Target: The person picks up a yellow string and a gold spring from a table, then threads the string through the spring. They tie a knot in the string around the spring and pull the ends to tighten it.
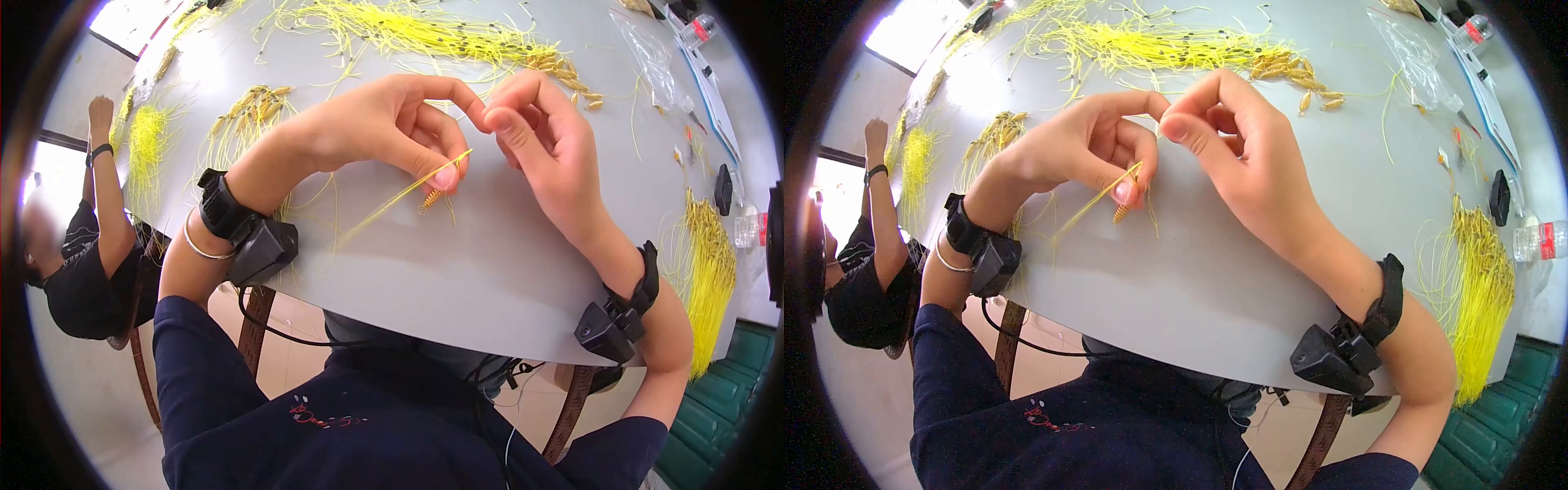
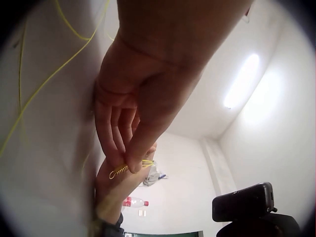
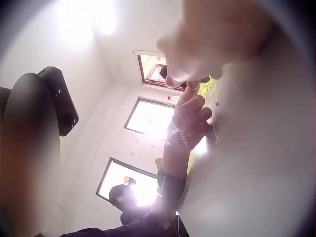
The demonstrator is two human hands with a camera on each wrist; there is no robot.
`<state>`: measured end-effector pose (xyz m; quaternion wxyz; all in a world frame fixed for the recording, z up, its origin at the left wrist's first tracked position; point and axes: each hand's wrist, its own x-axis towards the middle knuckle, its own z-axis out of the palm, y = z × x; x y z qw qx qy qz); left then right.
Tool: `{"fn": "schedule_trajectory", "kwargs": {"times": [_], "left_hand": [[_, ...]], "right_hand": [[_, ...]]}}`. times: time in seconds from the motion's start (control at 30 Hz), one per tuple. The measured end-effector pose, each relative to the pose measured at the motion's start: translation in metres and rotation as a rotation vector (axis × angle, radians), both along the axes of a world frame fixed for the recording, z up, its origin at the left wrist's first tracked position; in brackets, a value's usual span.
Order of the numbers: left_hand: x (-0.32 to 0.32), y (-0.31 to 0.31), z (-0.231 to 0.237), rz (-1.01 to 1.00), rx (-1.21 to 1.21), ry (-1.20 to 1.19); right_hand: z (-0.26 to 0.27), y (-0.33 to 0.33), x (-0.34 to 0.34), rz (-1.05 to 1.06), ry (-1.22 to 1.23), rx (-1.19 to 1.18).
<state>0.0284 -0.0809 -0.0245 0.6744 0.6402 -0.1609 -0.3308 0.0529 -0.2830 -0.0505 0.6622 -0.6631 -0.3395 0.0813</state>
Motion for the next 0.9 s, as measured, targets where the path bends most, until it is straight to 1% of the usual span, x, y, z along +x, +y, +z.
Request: {"fn": "schedule_trajectory", "kwargs": {"times": [0.03,0.1,0.13,0.2,0.23,0.3,0.43,0.5,0.53,0.6,0.63,0.7,0.73,0.8,0.83,0.9], "left_hand": [[0.000,0.000,0.000,-0.002,-0.001,0.000],[-0.001,0.000,0.001,-0.013,-0.018,-0.031],[-0.001,0.000,0.000,-0.013,-0.017,-0.031],[0.000,0.001,-0.004,0.022,-0.024,-0.034],[0.000,0.001,-0.003,0.023,-0.024,-0.034],[0.000,0.000,-0.001,0.044,-0.010,-0.022],[0.002,0.001,-0.006,0.052,-0.014,0.010],[0.004,0.001,-0.010,0.052,-0.046,0.002],[0.003,0.001,-0.009,0.053,-0.045,0.003],[0.002,0.001,-0.007,0.035,-0.042,-0.020],[0.003,0.001,-0.007,0.034,-0.042,-0.020],[0.003,0.001,-0.008,0.058,-0.039,-0.007],[0.002,0.001,-0.007,0.059,-0.038,-0.007],[0.002,0.002,-0.006,0.058,-0.025,-0.060],[0.002,0.002,-0.006,0.058,-0.025,-0.060],[0.003,0.002,-0.007,0.124,0.015,-0.037]], "right_hand": [[0.002,-0.001,0.000,-0.002,0.000,-0.001],[0.005,-0.002,0.000,0.003,0.140,0.019],[0.004,-0.001,-0.001,0.004,0.140,0.019],[0.002,0.002,-0.002,0.056,-0.031,-0.019],[0.002,0.002,-0.003,0.057,-0.031,-0.019],[0.003,0.001,-0.003,0.144,-0.192,-0.061],[0.001,0.000,-0.001,0.154,-0.236,-0.093],[-0.005,0.000,0.003,0.115,-0.177,-0.012],[-0.005,0.000,0.003,0.115,-0.176,-0.012],[-0.001,0.000,0.003,0.130,0.042,0.026],[-0.001,0.000,0.002,0.128,0.042,0.026],[0.000,0.000,-0.001,0.147,0.146,0.036],[0.003,-0.001,-0.001,0.147,0.146,0.037],[0.008,-0.005,0.001,0.253,0.390,0.060],[0.007,-0.004,0.001,0.253,0.390,0.061],[0.006,-0.002,0.000,0.361,0.530,0.196]]}}
